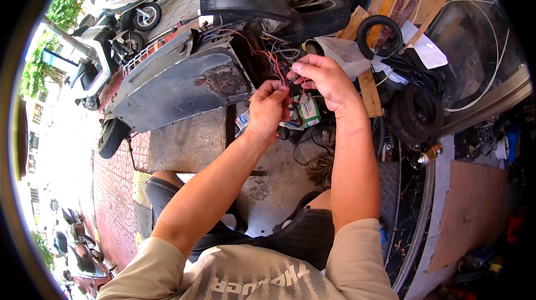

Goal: The person manipulates internal wiring and components of an electric scooter, connecting wires and replacing a plastic cover piece by hand.

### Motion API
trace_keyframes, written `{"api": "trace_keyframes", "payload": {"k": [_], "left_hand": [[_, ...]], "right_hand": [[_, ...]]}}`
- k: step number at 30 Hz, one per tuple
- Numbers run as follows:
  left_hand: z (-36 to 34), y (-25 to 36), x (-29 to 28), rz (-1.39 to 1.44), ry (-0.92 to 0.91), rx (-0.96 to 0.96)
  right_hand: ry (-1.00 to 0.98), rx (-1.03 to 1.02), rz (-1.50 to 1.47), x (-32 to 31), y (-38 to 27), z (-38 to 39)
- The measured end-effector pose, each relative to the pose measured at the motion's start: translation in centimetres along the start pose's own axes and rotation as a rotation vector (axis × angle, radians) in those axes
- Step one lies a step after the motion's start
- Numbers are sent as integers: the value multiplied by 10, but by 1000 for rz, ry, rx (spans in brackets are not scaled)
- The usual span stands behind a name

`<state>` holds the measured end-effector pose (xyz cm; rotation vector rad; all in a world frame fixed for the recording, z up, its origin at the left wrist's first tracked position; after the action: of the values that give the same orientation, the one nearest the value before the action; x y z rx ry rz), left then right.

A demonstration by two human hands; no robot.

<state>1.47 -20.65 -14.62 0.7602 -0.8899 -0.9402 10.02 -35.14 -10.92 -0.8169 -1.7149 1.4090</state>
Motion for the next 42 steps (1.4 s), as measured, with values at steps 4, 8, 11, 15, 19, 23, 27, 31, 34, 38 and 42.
{"api": "trace_keyframes", "payload": {"k": [4, 8, 11, 15, 19, 23, 27, 31, 34, 38, 42], "left_hand": [[1, 0, 1, 1, 12, 9], [2, 0, 3, -22, 36, 23], [0, -2, 1, -39, 37, 29], [-2, -5, -1, -35, 21, 19], [1, -4, -2, -18, -12, 5], [2, -4, -7, -5, -58, 1], [2, -3, -10, 30, -109, -1], [3, -2, -10, 19, -121, 20], [6, -1, -10, 22, -128, 15], [7, 2, 0, 16, -112, 0], [10, 0, 6, 38, -48, 33]], "right_hand": [[-48, -4, 46, 1, -1, 3], [-70, -4, 61, -1, -3, 5], [-67, -20, 45, -2, -4, 4], [-44, -33, -53, -4, -1, 4], [-25, -13, -49, -5, 0, 6], [-83, -39, 25, 0, -9, 10], [7, -67, 5, -1, -9, 11], [-133, -65, 108, 2, -15, 17], [-169, -101, 170, -2, -18, 29], [172, -69, -147, -18, -13, 32], [184, -58, -315, -11, -5, 26]]}}
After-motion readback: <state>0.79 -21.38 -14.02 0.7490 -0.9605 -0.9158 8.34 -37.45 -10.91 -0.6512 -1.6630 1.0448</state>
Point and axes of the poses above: each hand's wrist, its own z-axis away from the middle knuckle, its own x-axis out of the palm, y = z × x, the point moved 3 cm from there along -z, towards the middle knuckle, and after that the axes turned 11 degrees about -x, right-handed, at the moved point
